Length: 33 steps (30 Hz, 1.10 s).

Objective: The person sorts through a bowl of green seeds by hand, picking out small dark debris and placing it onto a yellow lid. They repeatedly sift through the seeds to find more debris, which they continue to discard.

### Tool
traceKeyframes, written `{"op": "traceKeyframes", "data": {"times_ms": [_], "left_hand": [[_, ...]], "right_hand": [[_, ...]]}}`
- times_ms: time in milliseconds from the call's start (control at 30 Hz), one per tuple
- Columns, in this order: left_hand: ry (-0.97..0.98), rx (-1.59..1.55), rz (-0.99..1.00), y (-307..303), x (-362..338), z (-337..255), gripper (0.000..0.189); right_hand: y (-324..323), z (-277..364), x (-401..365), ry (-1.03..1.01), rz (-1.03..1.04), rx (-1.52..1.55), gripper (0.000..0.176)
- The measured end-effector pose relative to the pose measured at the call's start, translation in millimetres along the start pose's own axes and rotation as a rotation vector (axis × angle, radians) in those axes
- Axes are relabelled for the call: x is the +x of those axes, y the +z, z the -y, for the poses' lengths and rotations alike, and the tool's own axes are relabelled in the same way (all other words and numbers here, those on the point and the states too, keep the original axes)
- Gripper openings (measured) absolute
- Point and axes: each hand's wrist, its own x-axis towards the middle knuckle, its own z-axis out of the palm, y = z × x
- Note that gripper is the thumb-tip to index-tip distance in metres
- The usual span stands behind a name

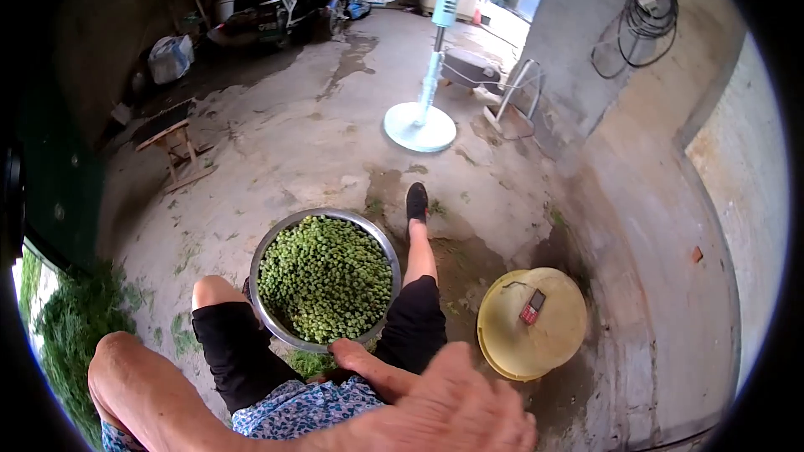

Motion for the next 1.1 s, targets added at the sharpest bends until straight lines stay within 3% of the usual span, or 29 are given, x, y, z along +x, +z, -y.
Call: {"op": "traceKeyframes", "data": {"times_ms": [100,200,233,400,633,867,900,967,1100], "left_hand": [[0.008,0.173,-0.152,22.8,1.5,-5.9,0.036],[0.103,0.286,-0.082,27.6,5.7,-13.6,0.037],[0.104,0.295,-0.109,25.8,4.3,-14.1,0.037],[0.043,0.337,-0.227,14.8,-5.8,-16.2,0.035],[-0.054,0.473,-0.315,15.3,-12.2,-23.0,0.034],[-0.097,0.230,-0.614,58.1,-24.5,-24.4,0.029],[-0.129,0.192,-0.688,67.4,-24.4,-26.5,0.028],[-0.179,0.117,-0.803,85.7,-25.3,-29.8,0.027],[-0.203,0.067,-0.808,102.8,-35.0,-22.3,0.025]], "right_hand": [[0.0,-1.7,2.0,-0.006,-0.006,0.020,0.025],[1.2,-1.3,1.4,-0.004,-0.039,0.029,0.034],[-2.8,3.5,2.3,0.079,0.029,-0.007,0.033],[1.4,-4.8,7.7,-0.040,0.016,-0.049,0.025],[8.2,-12.1,12.4,0.034,0.017,-0.037,0.032],[3.5,-7.3,8.9,0.059,0.032,-0.031,0.032],[1.5,-4.6,5.4,0.036,0.008,0.005,0.023],[7.3,-6.7,7.6,0.031,-0.025,0.037,0.023],[4.2,-4.4,7.0,0.085,0.047,0.028,0.028]]}}
